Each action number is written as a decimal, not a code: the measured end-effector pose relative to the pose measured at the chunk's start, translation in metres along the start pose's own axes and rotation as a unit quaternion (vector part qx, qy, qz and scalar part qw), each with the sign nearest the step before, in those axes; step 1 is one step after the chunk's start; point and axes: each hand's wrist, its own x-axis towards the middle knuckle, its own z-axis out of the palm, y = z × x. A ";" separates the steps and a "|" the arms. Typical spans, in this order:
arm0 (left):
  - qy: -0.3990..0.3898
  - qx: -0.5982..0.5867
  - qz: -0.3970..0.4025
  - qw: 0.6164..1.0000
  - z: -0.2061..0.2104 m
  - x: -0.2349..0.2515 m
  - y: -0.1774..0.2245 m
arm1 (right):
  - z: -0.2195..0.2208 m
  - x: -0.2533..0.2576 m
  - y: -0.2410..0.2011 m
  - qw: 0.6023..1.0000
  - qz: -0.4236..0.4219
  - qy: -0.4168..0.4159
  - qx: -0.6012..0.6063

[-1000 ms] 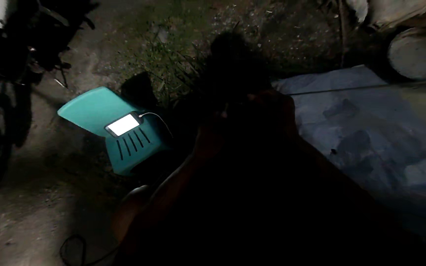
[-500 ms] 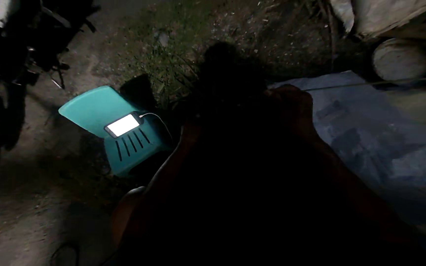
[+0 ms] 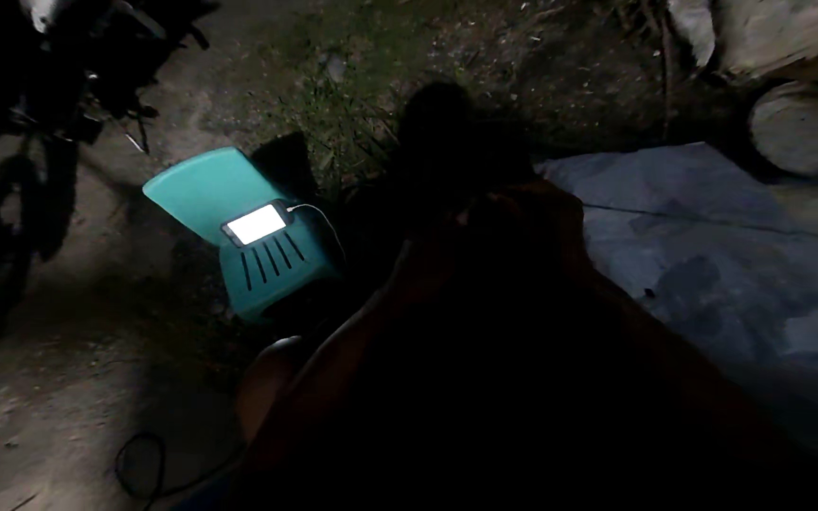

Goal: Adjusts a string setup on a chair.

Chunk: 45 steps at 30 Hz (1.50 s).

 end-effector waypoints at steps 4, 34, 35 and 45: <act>-0.015 0.006 -0.114 0.993 -0.011 0.005 -0.002 | -0.002 -0.002 0.008 0.995 -0.033 0.011 0.090; 0.046 -0.545 -0.139 0.825 -0.016 0.008 -0.018 | -0.002 -0.008 -0.023 0.947 0.181 -0.022 0.263; 0.050 -0.526 -0.147 0.836 -0.015 0.008 -0.016 | 0.000 -0.008 -0.023 0.950 0.172 -0.027 0.260; 0.055 0.045 0.004 0.997 -0.001 -0.006 0.001 | 0.002 -0.011 -0.023 0.954 0.164 -0.014 0.249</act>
